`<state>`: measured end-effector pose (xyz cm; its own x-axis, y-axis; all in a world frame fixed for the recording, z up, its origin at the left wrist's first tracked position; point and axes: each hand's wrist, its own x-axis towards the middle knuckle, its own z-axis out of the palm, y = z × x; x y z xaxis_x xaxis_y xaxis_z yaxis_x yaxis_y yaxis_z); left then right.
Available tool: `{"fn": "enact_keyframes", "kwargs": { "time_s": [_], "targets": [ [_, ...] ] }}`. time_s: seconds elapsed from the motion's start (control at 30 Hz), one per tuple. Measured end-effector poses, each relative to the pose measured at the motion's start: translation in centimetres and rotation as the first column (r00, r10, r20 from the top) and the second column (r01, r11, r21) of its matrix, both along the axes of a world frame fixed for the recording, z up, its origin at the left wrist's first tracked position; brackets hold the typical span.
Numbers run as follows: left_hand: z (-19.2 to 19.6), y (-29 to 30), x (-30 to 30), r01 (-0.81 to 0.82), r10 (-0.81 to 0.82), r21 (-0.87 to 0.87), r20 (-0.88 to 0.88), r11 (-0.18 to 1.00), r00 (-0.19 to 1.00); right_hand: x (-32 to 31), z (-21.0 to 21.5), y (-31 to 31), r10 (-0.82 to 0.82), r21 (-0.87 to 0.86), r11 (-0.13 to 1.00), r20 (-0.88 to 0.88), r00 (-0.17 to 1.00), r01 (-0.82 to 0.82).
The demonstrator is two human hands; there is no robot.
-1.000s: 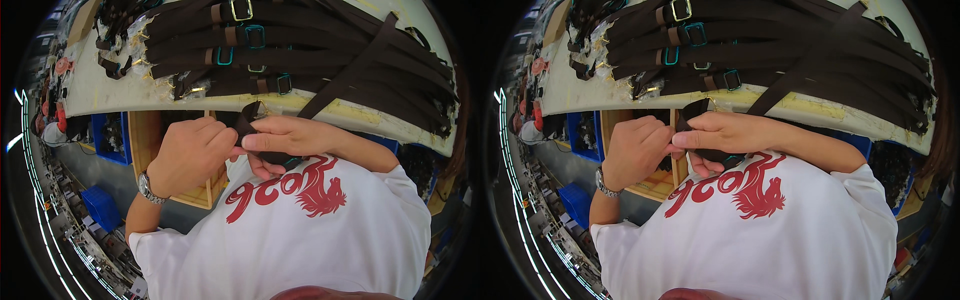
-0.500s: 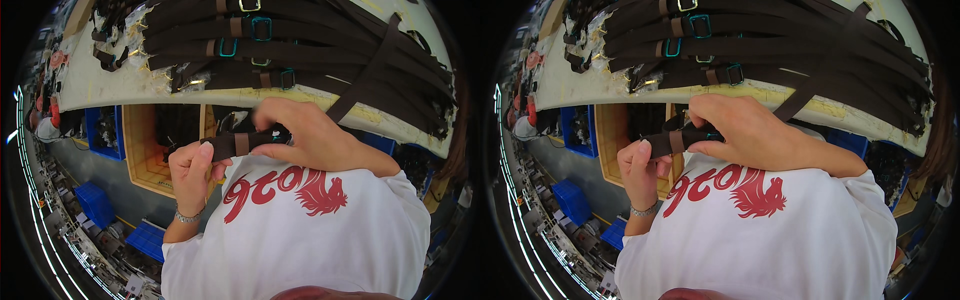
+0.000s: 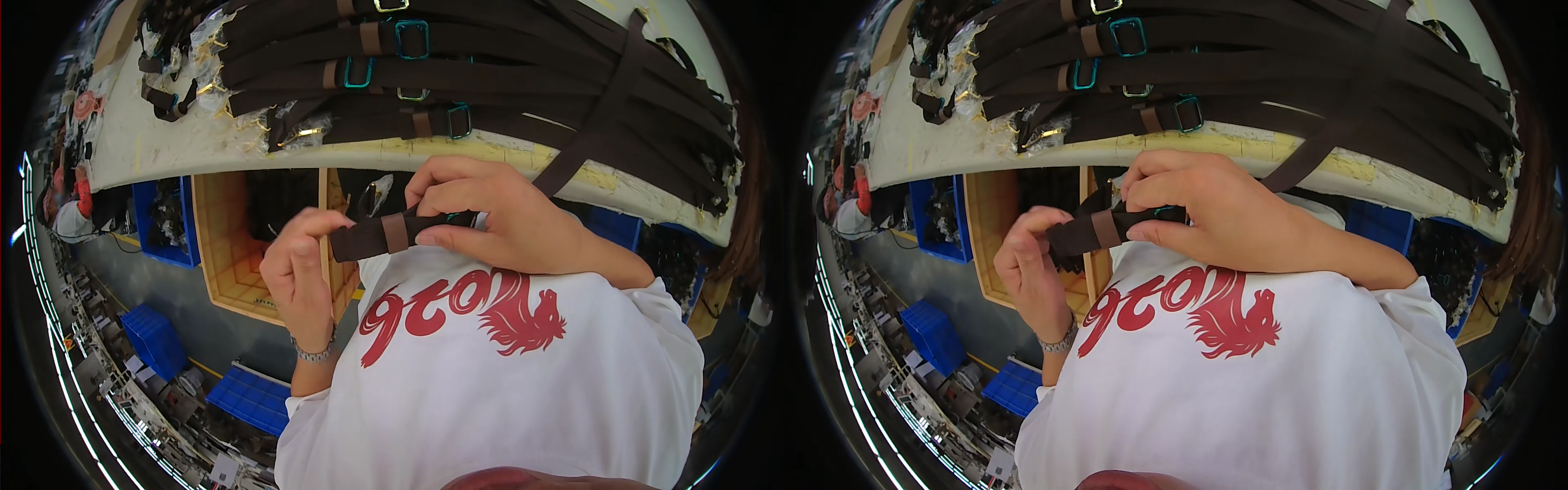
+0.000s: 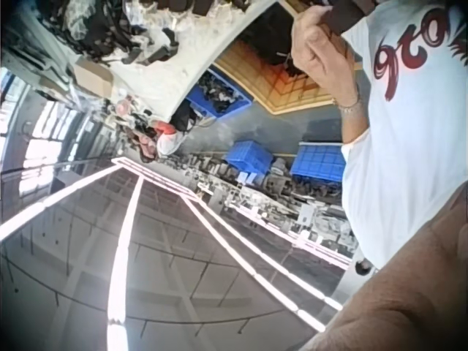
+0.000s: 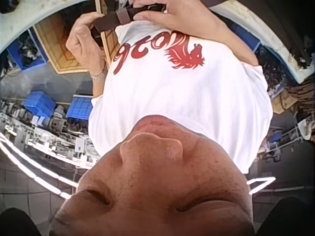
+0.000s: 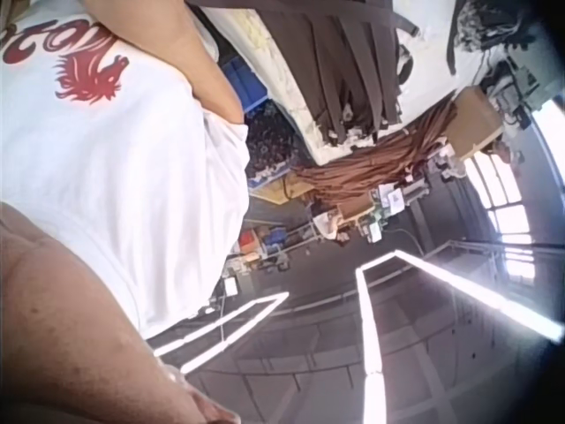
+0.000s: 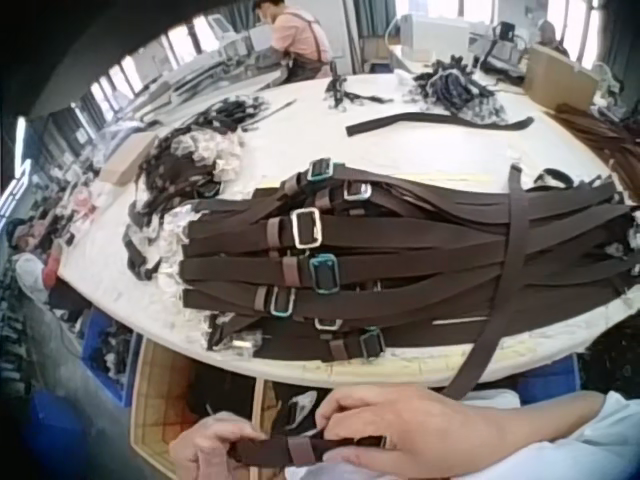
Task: The person repeatedly picks up brown fabric straps and teal plastic buckles from a workbench, threads the strap ends through the buckles, and folds the strap back to secure it. They handle the items one at a time and place the finished straps back on the table.
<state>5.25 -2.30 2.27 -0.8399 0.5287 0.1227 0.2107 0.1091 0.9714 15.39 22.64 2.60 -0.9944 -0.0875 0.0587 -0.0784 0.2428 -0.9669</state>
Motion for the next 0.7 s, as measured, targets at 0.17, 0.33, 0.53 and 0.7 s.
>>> {"fn": "enact_keyframes", "kwargs": {
  "time_s": [0.17,0.33,0.53,0.7],
  "targets": [
    [-1.0,2.1,-1.5,0.307,-0.305,0.024,-0.051,0.951,0.951,0.0,-0.1,-0.3,0.046,-0.145,0.989,0.026,0.999,-0.042],
    [-1.5,1.3,-0.6,0.041,-0.040,-0.024,0.071,0.999,0.997,0.3,0.3,1.2,0.084,-0.129,0.988,-0.014,0.996,-0.085],
    [-4.2,-3.3,-5.3,0.128,-0.124,-0.112,0.047,0.985,0.991,1.4,0.6,4.1,0.333,-0.105,0.936,-0.043,0.942,-0.336],
    [-1.4,-0.8,-3.7,0.487,-0.458,-0.147,0.192,0.861,0.868,1.7,0.2,2.6,0.342,-0.136,0.929,-0.048,0.939,-0.345]
  ]
}}
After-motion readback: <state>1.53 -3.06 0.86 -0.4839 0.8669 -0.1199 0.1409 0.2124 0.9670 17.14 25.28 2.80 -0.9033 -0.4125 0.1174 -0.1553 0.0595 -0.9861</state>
